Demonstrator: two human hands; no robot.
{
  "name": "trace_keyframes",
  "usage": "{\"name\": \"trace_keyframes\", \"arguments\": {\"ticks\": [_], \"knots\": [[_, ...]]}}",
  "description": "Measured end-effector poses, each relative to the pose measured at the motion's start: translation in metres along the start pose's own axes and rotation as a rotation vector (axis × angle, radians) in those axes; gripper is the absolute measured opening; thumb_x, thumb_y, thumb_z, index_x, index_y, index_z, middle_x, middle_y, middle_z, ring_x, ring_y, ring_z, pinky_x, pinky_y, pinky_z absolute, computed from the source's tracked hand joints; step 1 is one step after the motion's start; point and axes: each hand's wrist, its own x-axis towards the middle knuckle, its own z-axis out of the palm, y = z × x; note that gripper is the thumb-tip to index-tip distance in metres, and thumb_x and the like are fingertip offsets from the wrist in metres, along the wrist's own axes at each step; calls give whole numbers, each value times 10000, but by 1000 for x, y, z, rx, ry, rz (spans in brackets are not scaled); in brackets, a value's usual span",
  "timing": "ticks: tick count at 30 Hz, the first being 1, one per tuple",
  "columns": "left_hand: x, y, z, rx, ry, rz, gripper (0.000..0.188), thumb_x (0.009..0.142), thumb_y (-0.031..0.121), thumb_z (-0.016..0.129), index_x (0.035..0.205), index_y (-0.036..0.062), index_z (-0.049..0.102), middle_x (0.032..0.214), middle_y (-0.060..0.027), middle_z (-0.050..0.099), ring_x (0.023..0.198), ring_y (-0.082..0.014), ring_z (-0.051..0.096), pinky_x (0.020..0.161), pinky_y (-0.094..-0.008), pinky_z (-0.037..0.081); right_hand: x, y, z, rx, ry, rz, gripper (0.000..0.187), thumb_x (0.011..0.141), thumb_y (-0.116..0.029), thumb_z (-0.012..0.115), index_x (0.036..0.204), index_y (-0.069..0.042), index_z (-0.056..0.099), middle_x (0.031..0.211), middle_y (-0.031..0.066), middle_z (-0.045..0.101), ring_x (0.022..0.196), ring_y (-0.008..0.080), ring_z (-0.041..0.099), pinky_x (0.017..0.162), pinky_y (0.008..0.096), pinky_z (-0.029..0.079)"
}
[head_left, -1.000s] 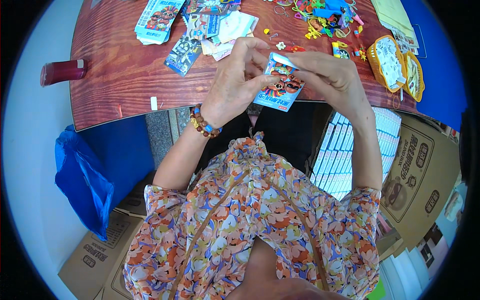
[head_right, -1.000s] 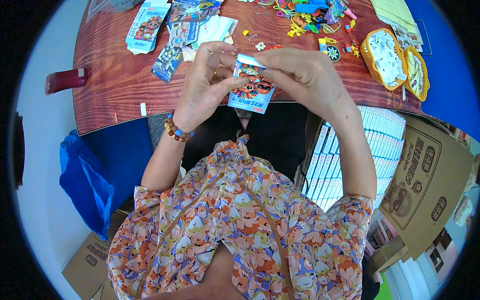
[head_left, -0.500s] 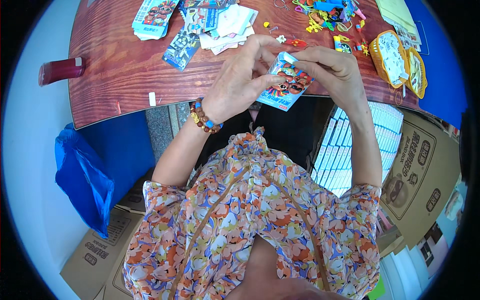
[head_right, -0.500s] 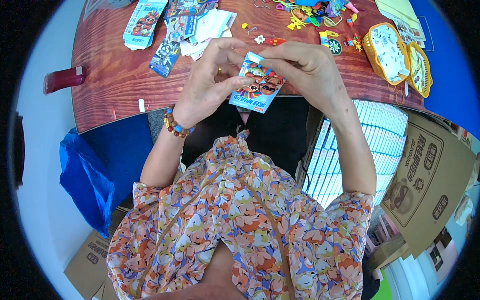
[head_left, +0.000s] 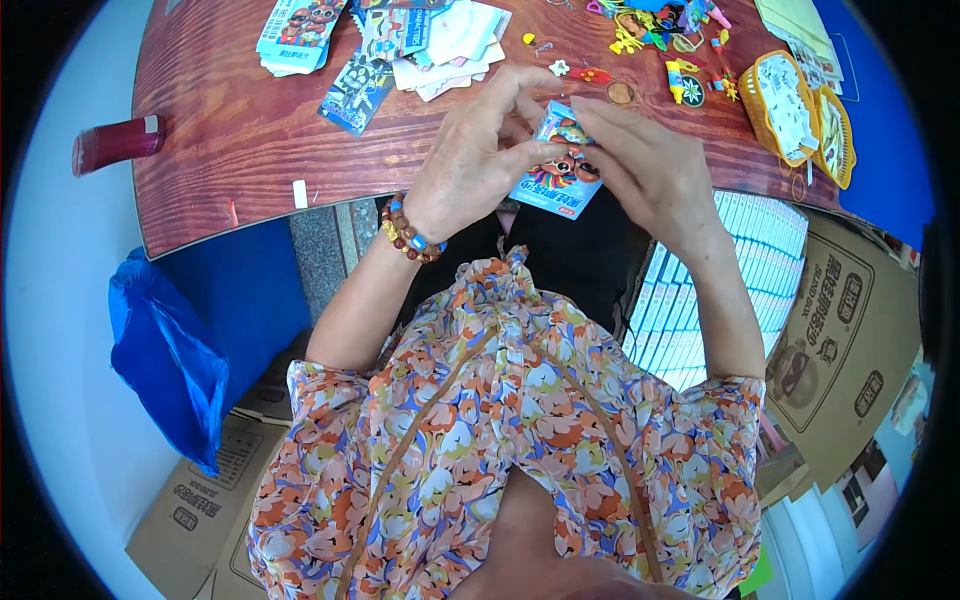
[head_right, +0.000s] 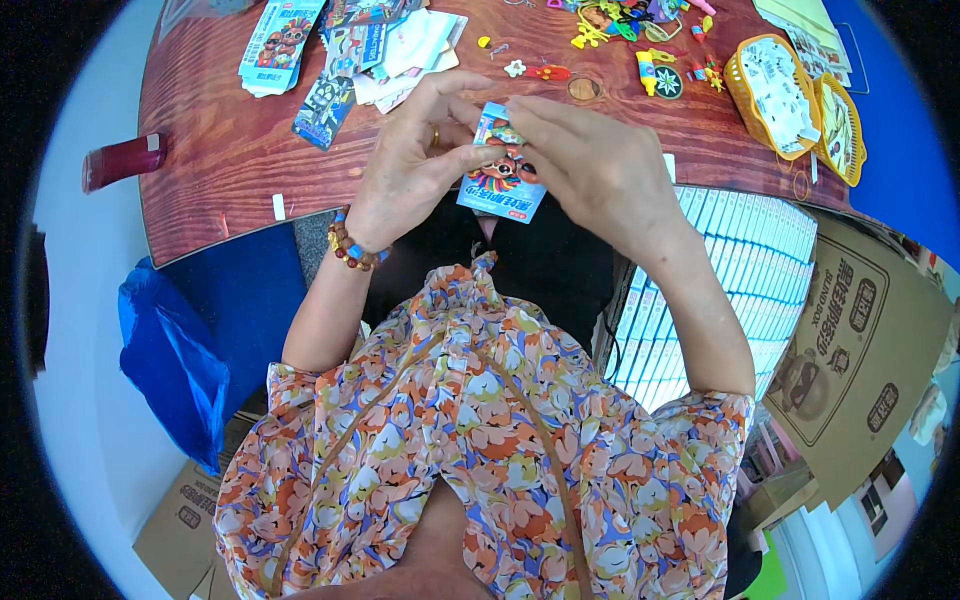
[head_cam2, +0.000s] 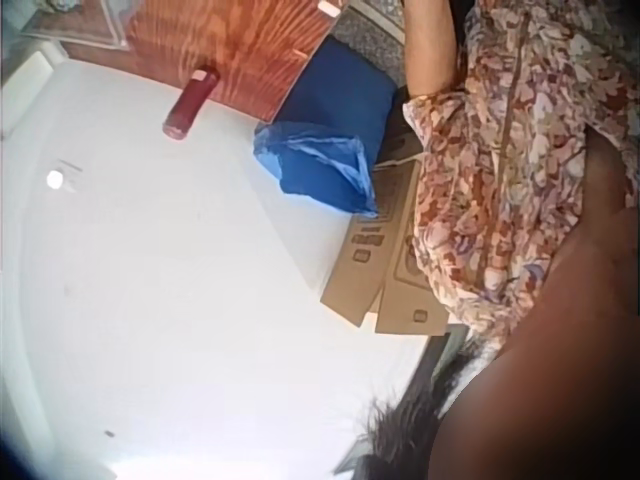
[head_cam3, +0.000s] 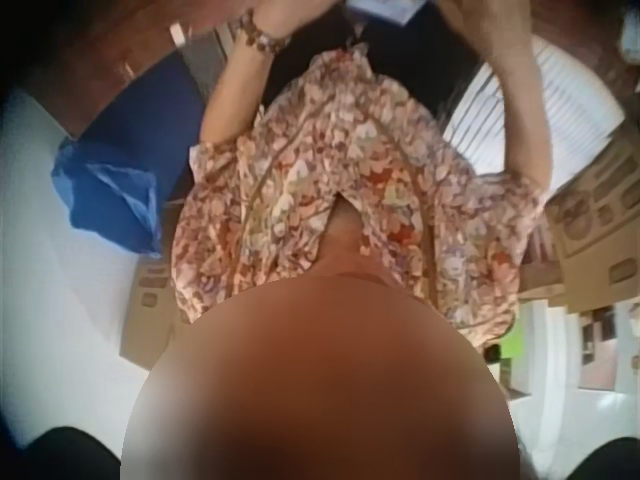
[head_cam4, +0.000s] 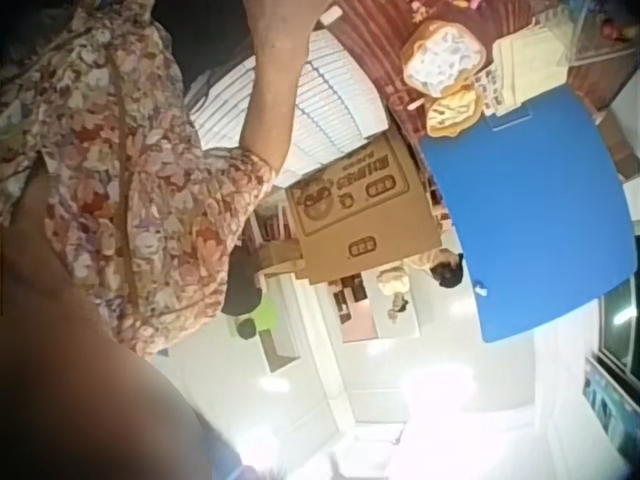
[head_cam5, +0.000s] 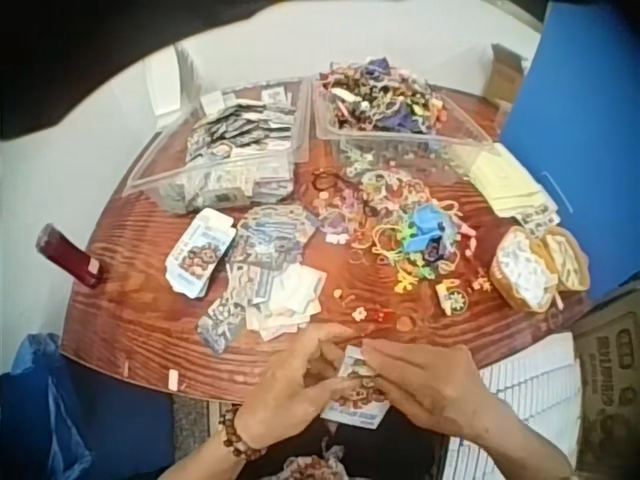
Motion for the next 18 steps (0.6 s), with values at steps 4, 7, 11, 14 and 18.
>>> {"name": "trace_keyframes", "arguments": {"ticks": [4,7,11,14,18], "knots": [[3,2,2,-98,16,36,527,842,41,740,1328,85,542,900,-37,607,734,-80,619,642,-253,518,-7,13,9,628,175,176,323,875,4,677,1198,0,671,1220,116,682,1135,190,646,951,308,533],[1,6,4,-99,40,50,523,858,33,722,1350,101,554,937,-28,617,734,-67,606,650,-238,516,-14,14,7,722,202,289,304,885,19,667,1188,-3,681,1202,115,676,1125,188,641,959,297,534],[3,4,9,-22,-22,82,473,869,31,709,1323,86,589,963,-32,629,736,-67,607,658,-231,516,-17,32,-4,660,44,240,307,889,-13,674,1196,-4,672,1180,93,680,1061,166,658,918,286,543],[5,-5,11,-19,-4,75,386,863,17,715,1235,67,624,940,-29,626,746,-68,603,664,-233,515,-19,28,-7,846,129,335,329,899,-71,683,1220,-4,651,1176,80,679,1014,144,659,863,278,546],[4,2,17,-136,124,-25,310,902,-20,671,1201,12,594,988,-55,654,842,-114,644,735,-254,537,-34,16,33,910,188,463,303,944,-145,657,1212,-5,640,1135,51,683,948,96,638,802,249,510]]}}
